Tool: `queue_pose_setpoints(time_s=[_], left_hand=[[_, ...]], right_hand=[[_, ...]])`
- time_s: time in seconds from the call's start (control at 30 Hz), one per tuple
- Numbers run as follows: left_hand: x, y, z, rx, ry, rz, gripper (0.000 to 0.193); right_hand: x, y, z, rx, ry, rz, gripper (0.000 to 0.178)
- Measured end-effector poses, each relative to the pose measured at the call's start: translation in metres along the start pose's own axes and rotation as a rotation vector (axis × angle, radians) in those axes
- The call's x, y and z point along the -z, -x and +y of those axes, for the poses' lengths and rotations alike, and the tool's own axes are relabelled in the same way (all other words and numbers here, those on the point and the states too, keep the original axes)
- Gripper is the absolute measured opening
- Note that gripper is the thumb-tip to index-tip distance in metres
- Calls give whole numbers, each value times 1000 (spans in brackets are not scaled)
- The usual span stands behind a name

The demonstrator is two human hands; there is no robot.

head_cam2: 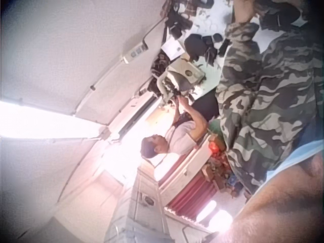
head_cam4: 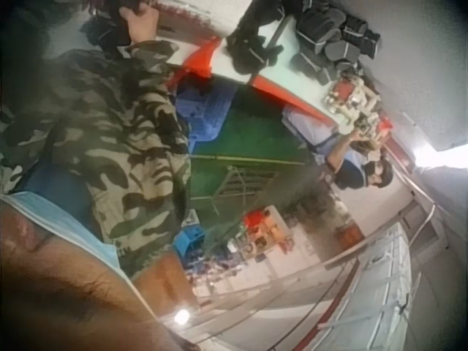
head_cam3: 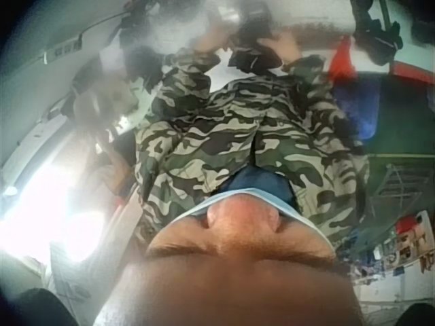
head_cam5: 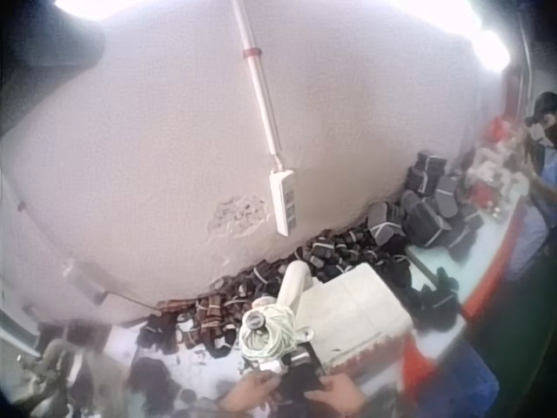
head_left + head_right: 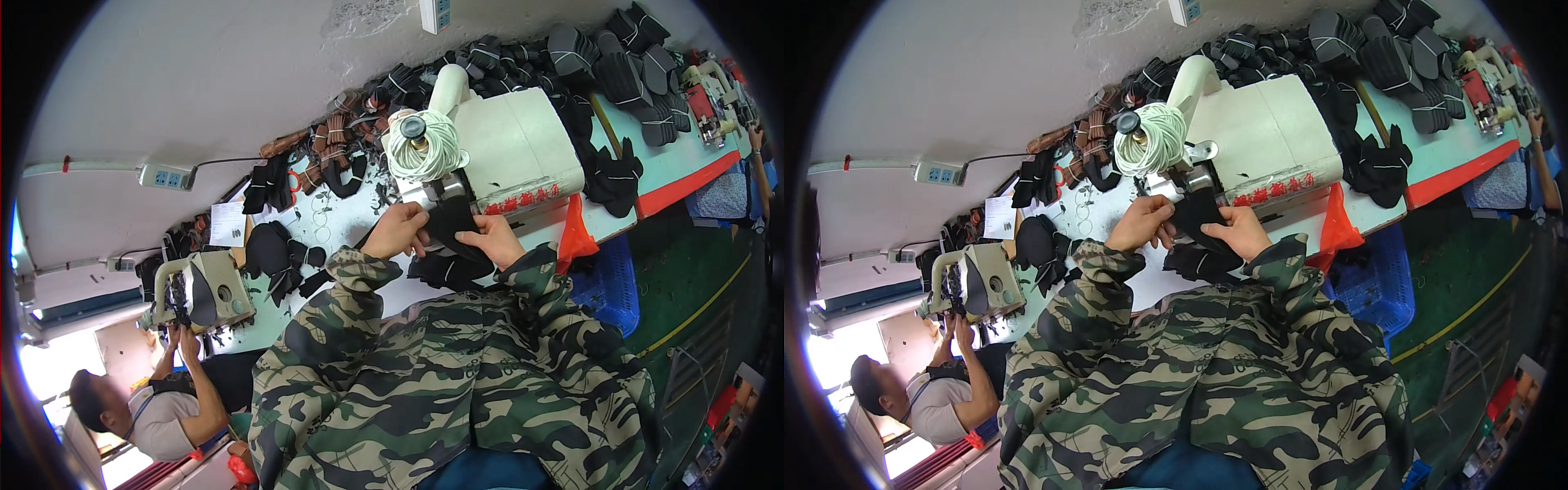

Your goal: The person is sewing pieces of black material together using an industrial sewing machine.

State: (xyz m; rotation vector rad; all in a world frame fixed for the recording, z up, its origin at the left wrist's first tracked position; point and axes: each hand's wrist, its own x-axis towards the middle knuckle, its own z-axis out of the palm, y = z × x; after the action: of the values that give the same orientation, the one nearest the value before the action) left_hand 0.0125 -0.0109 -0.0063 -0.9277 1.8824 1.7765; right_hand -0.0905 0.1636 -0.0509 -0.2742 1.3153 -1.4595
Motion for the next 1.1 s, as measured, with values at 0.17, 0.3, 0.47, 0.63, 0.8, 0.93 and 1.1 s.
queue_pose_setpoints(time_s=[0.17,0.3,0.47,0.63,0.8,0.93,1.1], left_hand=[[-11,-10,-7,-396,-772,527,28],[-14,-9,5,-291,-772,530,28],[-11,-6,6,-254,-731,488,27],[-16,-4,-2,-301,-758,506,27],[-13,-6,2,-277,-750,506,26],[-14,-6,6,-295,-745,503,25],[-8,-11,11,-269,-762,475,23]], right_hand=[[-8,-9,6,17,16,80,19],[-6,-9,6,29,19,83,19],[-5,-11,8,26,5,69,19],[-7,-4,1,7,-32,55,18],[-6,-8,5,11,-22,71,19],[-10,-6,4,65,-86,84,18],[-5,-4,6,33,-72,89,19]])
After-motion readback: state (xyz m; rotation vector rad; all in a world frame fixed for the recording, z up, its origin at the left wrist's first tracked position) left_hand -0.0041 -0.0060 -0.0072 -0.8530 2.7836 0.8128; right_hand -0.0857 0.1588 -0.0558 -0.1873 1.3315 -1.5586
